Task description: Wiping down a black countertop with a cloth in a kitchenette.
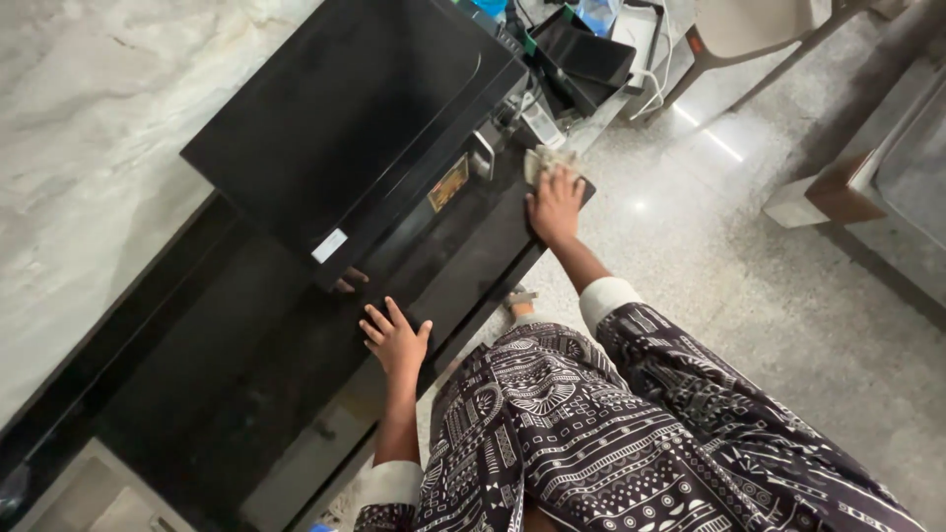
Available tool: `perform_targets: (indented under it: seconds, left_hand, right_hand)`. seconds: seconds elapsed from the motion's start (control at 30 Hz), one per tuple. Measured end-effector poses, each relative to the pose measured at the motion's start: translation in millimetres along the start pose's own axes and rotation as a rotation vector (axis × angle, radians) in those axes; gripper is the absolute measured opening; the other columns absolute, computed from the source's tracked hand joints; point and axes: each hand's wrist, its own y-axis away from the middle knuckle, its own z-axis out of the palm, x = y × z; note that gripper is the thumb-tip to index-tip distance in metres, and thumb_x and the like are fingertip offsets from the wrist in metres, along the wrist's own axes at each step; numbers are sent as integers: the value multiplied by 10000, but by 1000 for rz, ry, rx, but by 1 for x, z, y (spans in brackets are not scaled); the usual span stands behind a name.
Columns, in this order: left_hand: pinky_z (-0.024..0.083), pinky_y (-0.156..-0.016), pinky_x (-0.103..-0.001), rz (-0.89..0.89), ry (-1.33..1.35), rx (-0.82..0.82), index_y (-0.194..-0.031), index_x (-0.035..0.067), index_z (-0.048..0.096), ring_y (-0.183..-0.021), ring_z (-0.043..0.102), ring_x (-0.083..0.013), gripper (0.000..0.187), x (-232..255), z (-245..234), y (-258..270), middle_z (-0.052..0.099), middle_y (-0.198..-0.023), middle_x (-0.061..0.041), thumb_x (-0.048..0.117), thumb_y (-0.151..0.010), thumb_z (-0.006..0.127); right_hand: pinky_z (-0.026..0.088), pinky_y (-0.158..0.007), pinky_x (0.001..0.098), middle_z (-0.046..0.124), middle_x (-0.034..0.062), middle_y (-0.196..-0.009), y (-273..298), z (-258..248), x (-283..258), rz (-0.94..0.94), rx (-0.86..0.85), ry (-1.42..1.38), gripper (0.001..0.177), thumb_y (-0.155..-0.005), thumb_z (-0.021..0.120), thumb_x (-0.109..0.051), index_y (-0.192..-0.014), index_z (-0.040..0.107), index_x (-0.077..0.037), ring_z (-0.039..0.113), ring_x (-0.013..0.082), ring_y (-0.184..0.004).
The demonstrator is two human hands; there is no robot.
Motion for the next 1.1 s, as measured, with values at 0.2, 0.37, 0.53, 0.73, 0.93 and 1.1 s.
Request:
perform_targets:
  seconds: [0.2, 0.37, 0.53, 0.73, 0.93, 1.1]
  left_hand:
    - [324, -1133, -700, -91, 41, 11, -1637, 79, 191, -1516, 162, -553, 1023, 36, 11, -17, 129, -1652, -328, 576, -884, 674]
    - [323, -1147, -682, -135, 77, 39, -1636, 75, 202, -1517, 178, -542, 990, 48, -4, -2, 139, -1661, -313, 518, -895, 687]
    - [314, -1150, -692, -184, 93, 28, -1640, 88, 200, -1523, 175, -530, 999, 52, -1, -6, 131, -1673, -293, 509, -886, 700]
    - [311, -1158, -677, -194, 95, 5, -1651, 102, 163, -1529, 154, -522, 1005, 51, 2, -9, 92, -1682, -278, 511, -899, 689]
    - [294, -1171, -678, -205, 99, -21, -1655, 101, 148, -1537, 133, -518, 1010, 53, -4, -8, 77, -1686, -274, 511, -902, 680]
    - [279, -1177, -684, -213, 117, -71, -1656, 88, 124, -1537, 105, -526, 1018, 58, -15, -7, 56, -1686, -281, 499, -911, 683]
  right_hand:
    - [283, -1184, 595, 490, 220, -1532, -27, -25, 6, -255, -115, -26, 609, -950, 687, -352, -1482, 554, -87, 365, 405, -1487]
    - [324, -1159, 602, 489, 231, -1518, -28, -18, 30, -343, -55, -41, 613, -913, 700, -302, -1466, 558, -78, 387, 430, -1467]
    - [369, -1141, 604, 492, 221, -1524, -78, -11, 13, -359, -121, -103, 558, -909, 701, -279, -1413, 610, -59, 397, 424, -1462]
    - [336, -1161, 617, 501, 228, -1511, -64, -16, 23, -413, -188, -135, 558, -891, 697, -258, -1409, 629, -61, 391, 436, -1471]
    - [348, -1164, 608, 579, 205, -1434, 6, 14, 42, -642, -184, -174, 653, -799, 742, -295, -1419, 623, -126, 489, 398, -1420]
    - [306, -1163, 658, 584, 206, -1449, -20, 33, 32, -678, -188, -204, 543, -893, 696, -372, -1383, 648, -145, 501, 393, -1411]
